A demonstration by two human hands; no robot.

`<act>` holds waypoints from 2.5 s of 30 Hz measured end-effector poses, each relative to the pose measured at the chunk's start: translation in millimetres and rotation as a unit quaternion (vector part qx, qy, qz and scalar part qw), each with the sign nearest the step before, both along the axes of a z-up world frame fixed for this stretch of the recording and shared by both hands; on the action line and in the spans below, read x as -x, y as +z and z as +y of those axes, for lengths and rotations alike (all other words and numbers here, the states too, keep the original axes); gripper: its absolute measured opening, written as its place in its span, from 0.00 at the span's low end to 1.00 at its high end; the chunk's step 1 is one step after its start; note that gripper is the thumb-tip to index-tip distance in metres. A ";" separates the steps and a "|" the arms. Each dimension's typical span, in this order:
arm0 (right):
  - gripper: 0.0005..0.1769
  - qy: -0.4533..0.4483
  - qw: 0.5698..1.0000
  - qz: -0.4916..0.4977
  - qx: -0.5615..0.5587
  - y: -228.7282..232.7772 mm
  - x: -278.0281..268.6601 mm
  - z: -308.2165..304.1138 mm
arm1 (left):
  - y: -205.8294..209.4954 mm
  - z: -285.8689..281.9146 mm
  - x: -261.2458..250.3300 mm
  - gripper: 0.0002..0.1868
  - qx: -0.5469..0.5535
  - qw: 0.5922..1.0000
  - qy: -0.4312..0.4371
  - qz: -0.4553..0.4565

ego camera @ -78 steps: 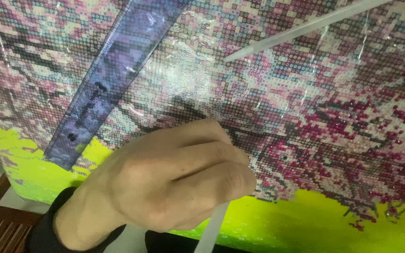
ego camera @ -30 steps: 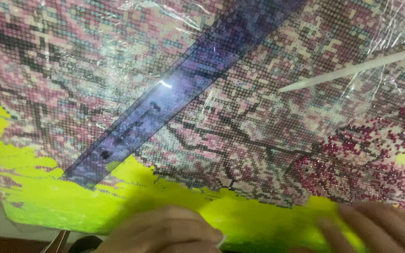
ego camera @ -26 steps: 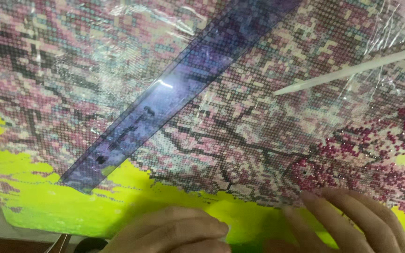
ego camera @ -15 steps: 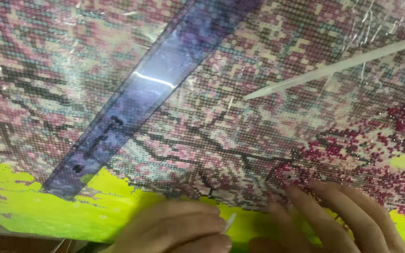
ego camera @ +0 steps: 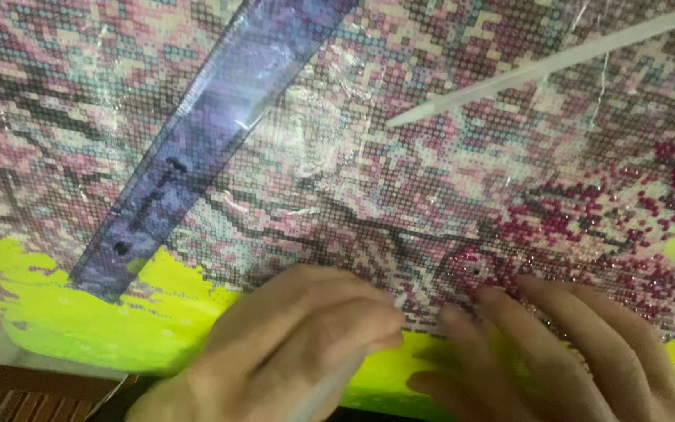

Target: The person places small beads onto a sticky canvas using a tool and picks up additional beads from a small tray.

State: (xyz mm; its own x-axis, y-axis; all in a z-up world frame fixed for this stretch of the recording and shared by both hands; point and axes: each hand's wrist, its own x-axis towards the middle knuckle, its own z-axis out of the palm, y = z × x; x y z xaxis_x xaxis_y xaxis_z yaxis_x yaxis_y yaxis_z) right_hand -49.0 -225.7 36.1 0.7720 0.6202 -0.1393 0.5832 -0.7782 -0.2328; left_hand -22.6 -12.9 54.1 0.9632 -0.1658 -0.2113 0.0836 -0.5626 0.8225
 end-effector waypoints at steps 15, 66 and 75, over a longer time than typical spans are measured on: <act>0.27 0.017 0.998 -0.049 -0.025 2.4 -3.5 -3.1 | -25.8 9.9 14.7 0.05 0.120 0.984 -0.084 -0.103; 0.11 0.021 0.958 -0.056 -0.281 15.8 -3.3 -6.6 | 1.8 -8.4 36.4 0.05 0.211 0.968 -0.019 -0.136; 0.14 0.048 0.956 -0.077 -0.280 22.6 -8.5 -17.7 | 11.8 -21.1 37.9 0.02 0.175 0.977 0.002 -0.123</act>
